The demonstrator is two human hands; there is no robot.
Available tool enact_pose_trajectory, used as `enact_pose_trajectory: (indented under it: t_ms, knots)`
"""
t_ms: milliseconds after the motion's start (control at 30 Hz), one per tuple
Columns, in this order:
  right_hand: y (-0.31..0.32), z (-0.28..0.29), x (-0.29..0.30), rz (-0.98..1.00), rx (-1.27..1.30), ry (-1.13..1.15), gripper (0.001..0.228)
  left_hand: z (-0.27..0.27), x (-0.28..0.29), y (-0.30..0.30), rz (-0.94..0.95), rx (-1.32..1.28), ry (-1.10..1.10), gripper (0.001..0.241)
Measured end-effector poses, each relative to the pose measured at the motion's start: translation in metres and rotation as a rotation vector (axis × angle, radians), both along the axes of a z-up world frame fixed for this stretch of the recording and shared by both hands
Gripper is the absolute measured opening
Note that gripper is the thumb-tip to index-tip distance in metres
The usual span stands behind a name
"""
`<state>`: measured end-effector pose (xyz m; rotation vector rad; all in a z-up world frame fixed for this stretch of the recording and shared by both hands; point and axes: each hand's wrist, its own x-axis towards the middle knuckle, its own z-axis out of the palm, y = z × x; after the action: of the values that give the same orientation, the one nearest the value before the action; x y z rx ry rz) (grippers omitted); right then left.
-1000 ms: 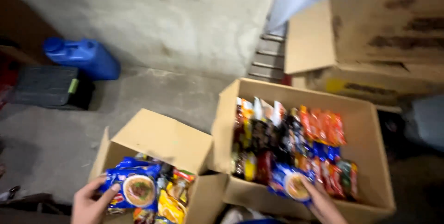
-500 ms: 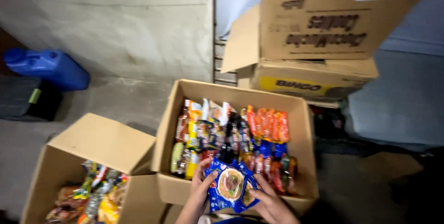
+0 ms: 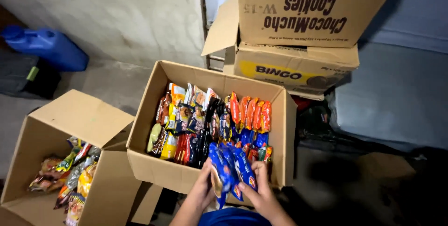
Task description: Sorting various packaged snacks and instant noodles from one cardboard box into another while organized on the floor.
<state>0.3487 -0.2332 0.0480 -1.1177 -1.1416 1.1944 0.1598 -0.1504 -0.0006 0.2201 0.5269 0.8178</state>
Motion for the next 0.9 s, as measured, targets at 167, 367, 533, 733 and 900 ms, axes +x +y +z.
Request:
enact_pose_trajectory:
  t_ms: [167, 367, 533, 733, 900]
  knots:
    - [0.009, 0.017, 0.000, -0.025, -0.147, 0.095, 0.048, -0.008, 0.013, -0.018, -0.010, -0.123, -0.035, 0.058]
    - [0.011, 0.043, 0.003, 0.020, -0.006, -0.223, 0.071, -0.008, 0.017, -0.015, -0.038, -0.138, -0.124, 0.064]
    - [0.005, 0.051, 0.009, 0.039, -0.109, -0.317, 0.074, -0.018, 0.022, -0.020, -0.089, -0.090, -0.118, 0.064]
    - [0.003, 0.037, 0.032, 0.064, -0.057, -0.331, 0.076, -0.037, 0.025, -0.022, -0.082, -0.144, -0.083, 0.068]
    - [0.008, 0.029, 0.042, 0.228, -0.179, 0.044, 0.059, -0.027, 0.024, -0.023, -0.234, -0.172, -0.047, 0.070]
